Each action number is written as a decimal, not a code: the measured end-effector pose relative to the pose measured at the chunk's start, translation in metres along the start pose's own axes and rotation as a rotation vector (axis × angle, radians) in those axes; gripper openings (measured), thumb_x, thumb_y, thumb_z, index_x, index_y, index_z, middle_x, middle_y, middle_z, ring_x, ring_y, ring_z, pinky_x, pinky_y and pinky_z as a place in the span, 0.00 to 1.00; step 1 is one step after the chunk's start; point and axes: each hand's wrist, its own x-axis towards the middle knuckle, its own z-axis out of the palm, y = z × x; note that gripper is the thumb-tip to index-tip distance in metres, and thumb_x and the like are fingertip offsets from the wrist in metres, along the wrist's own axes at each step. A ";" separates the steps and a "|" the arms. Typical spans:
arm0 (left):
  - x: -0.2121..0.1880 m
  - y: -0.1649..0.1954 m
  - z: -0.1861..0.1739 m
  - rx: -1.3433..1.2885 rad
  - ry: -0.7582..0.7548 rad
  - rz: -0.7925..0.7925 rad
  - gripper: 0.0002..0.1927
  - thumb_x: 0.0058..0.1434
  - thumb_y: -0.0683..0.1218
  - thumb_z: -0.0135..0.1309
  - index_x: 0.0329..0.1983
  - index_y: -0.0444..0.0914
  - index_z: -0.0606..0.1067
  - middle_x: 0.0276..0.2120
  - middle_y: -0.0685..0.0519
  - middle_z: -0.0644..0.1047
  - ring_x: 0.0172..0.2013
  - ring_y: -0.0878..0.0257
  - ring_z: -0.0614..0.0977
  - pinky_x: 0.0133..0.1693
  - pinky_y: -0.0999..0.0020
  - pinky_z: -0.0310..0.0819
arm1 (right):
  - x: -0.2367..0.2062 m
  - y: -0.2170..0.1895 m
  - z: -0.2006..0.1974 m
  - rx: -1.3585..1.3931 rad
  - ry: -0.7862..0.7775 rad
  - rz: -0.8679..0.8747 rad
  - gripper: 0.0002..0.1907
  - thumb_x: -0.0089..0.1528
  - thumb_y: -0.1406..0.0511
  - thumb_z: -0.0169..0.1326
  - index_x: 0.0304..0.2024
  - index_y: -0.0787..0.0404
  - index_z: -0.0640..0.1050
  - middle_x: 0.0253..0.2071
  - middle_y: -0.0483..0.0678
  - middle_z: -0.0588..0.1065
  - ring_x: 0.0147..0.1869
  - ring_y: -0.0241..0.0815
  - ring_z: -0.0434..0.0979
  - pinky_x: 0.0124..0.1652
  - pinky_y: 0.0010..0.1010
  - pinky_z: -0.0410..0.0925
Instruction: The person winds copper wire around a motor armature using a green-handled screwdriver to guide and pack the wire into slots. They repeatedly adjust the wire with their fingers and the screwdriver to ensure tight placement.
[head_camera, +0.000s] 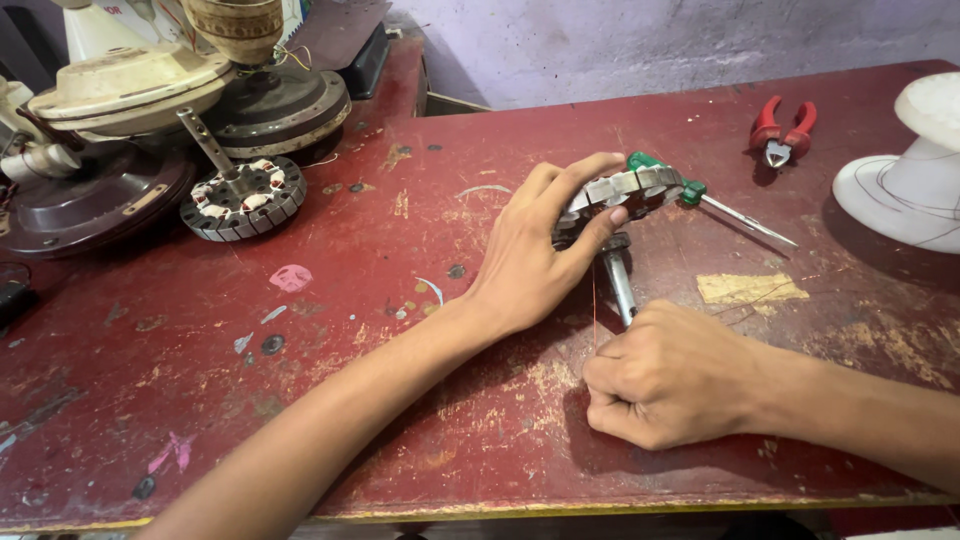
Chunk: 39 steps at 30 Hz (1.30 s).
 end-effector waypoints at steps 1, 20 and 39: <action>0.001 -0.001 0.001 0.011 0.008 -0.005 0.21 0.68 0.53 0.57 0.63 0.44 0.73 0.45 0.48 0.75 0.45 0.53 0.82 0.47 0.60 0.76 | 0.000 0.000 0.001 -0.001 0.006 -0.007 0.13 0.52 0.63 0.62 0.16 0.57 0.73 0.14 0.47 0.73 0.17 0.50 0.74 0.20 0.42 0.64; 0.001 -0.002 0.009 0.010 0.102 0.011 0.17 0.64 0.50 0.61 0.54 0.43 0.76 0.42 0.50 0.76 0.47 0.53 0.79 0.50 0.60 0.73 | 0.006 -0.016 -0.013 -0.164 0.389 -0.398 0.10 0.50 0.65 0.59 0.19 0.59 0.71 0.17 0.45 0.66 0.17 0.44 0.66 0.18 0.36 0.59; -0.004 -0.005 -0.007 0.059 -0.017 0.086 0.24 0.63 0.50 0.63 0.60 0.40 0.71 0.48 0.47 0.75 0.50 0.52 0.78 0.52 0.56 0.71 | -0.025 0.109 -0.043 -0.702 0.029 1.024 0.30 0.62 0.43 0.52 0.47 0.63 0.77 0.41 0.59 0.78 0.40 0.56 0.81 0.34 0.48 0.73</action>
